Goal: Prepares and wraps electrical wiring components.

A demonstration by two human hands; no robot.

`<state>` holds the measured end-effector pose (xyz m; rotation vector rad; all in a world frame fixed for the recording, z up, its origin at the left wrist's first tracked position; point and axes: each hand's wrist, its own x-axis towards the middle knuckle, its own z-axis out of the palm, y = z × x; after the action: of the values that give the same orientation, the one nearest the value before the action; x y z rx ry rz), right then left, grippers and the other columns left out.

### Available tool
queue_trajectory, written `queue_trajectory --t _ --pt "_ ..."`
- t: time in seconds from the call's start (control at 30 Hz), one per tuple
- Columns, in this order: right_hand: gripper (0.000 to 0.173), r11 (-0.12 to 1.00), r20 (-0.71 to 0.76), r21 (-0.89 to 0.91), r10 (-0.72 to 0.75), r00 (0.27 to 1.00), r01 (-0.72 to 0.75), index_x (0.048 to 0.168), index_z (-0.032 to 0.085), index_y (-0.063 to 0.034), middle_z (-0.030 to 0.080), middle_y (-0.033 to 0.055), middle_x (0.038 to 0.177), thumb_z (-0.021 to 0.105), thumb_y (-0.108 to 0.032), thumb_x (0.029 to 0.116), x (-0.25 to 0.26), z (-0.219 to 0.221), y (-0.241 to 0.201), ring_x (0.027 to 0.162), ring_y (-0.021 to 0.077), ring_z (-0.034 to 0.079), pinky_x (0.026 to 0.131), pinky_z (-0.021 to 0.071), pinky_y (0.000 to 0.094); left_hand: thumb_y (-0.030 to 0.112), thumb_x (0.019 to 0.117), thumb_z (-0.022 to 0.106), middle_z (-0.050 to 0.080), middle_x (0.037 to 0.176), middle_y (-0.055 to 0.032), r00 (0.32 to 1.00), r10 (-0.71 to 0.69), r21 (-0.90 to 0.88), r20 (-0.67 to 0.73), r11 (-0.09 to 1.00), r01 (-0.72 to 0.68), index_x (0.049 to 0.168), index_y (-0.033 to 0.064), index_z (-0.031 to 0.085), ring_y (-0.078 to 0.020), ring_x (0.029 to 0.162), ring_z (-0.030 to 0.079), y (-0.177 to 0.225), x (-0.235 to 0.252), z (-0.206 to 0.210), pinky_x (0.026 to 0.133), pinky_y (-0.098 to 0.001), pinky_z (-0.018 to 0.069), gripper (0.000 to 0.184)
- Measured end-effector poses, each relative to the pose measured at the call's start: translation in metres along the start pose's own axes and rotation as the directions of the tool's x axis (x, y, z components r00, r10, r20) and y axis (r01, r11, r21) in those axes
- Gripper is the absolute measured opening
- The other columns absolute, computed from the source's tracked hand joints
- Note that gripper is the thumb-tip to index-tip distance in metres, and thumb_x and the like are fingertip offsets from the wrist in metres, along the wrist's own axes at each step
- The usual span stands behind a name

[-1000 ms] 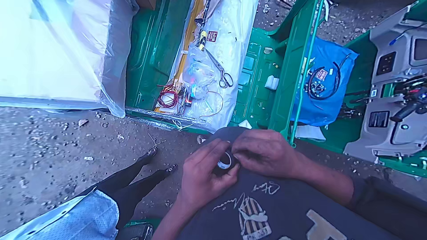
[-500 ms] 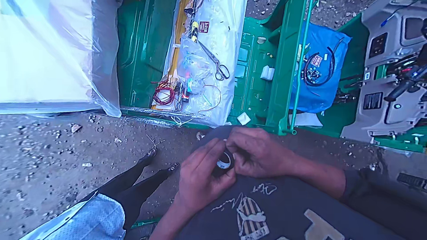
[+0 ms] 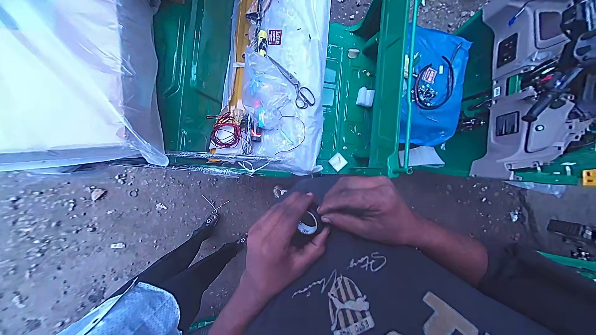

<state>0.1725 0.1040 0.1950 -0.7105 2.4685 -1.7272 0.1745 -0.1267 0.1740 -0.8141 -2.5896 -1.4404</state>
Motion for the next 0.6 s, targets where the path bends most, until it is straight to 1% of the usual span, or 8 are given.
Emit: queue_trajectory --t 0.1,0.2,0.27,0.37,0.47,0.57,0.6 --pt "0.01 0.999 0.033 -0.048 -0.021 0.999 0.023 0.1 0.078 -0.0035 0.075 0.0042 0.098 0.07 -0.01 0.0966 -0.001 0.005 -0.003 0.096 0.0087 0.071 0.085 0.0599 0.024 0.034 0.0854 0.079 0.075 0.116 -0.0127 0.999 0.009 0.038 0.034 0.999 -0.011 0.12 0.0027 0.073 -0.0197 0.11 0.072 0.001 -0.007 -0.005 0.093 -0.0346 0.0603 0.047" --pt "0.009 0.993 0.038 -0.104 -0.05 0.998 0.054 0.096 0.075 -0.0028 0.074 0.0048 0.092 0.068 -0.009 0.0956 -0.003 0.014 -0.006 0.089 0.0087 0.069 0.08 0.0581 0.0224 0.035 0.0863 0.078 0.076 0.115 -0.0127 0.998 0.038 0.073 0.052 0.996 -0.042 0.121 0.0029 0.073 -0.0203 0.11 0.072 0.001 -0.012 -0.009 0.093 -0.0338 0.06 0.047" --pt "0.01 0.991 0.045 -0.117 -0.065 0.997 0.07 0.096 0.074 -0.0019 0.072 0.0058 0.09 0.067 -0.009 0.0962 -0.004 0.02 -0.007 0.088 0.0093 0.068 0.078 0.0572 0.0223 0.036 0.0878 0.077 0.076 0.114 -0.0134 0.997 0.056 0.083 0.054 0.995 -0.06 0.122 0.0014 0.072 -0.0201 0.108 0.072 0.0 -0.016 -0.013 0.092 -0.0326 0.0597 0.048" --pt "0.012 0.979 0.071 -0.17 -0.1 0.992 0.111 0.097 0.073 -0.0014 0.071 0.0073 0.09 0.063 -0.009 0.0969 -0.006 0.029 -0.009 0.089 0.0127 0.067 0.079 0.0565 0.0248 0.038 0.0886 0.077 0.076 0.11 -0.0129 0.996 0.041 0.069 0.076 0.997 -0.046 0.128 -0.0031 0.066 -0.0156 0.098 0.072 0.0 -0.024 -0.018 0.086 -0.0297 0.0589 0.057" --pt "0.014 0.974 0.113 -0.198 -0.092 0.989 0.113 0.097 0.07 -0.0018 0.068 0.007 0.087 0.059 -0.01 0.0975 -0.007 0.038 -0.011 0.086 0.0139 0.065 0.076 0.055 0.0259 0.037 0.0884 0.078 0.076 0.11 -0.013 0.995 0.011 0.044 0.101 0.999 -0.016 0.135 -0.006 0.06 -0.0156 0.098 0.072 0.0 -0.032 -0.023 0.086 -0.0312 0.0596 0.066" --pt "0.016 0.98 0.144 -0.176 -0.067 0.987 0.092 0.096 0.067 -0.0017 0.064 0.0059 0.082 0.056 -0.012 0.0978 -0.006 0.045 -0.008 0.081 0.0135 0.062 0.074 0.0531 0.0253 0.037 0.0896 0.076 0.076 0.109 -0.0138 0.994 0.016 0.047 0.108 0.999 -0.021 0.137 -0.006 0.058 -0.0166 0.097 0.072 -0.001 -0.037 -0.025 0.086 -0.0319 0.0588 0.066" --pt "0.015 0.983 0.147 -0.166 -0.059 0.987 0.084 0.094 0.066 -0.002 0.061 0.0053 0.08 0.055 -0.012 0.0969 -0.006 0.048 -0.007 0.078 0.0133 0.06 0.071 0.0513 0.025 0.037 0.0897 0.076 0.075 0.11 -0.0141 0.994 0.015 0.054 0.107 0.998 -0.021 0.137 -0.0059 0.058 -0.017 0.098 0.072 -0.001 -0.038 -0.026 0.087 -0.032 0.0588 0.066"
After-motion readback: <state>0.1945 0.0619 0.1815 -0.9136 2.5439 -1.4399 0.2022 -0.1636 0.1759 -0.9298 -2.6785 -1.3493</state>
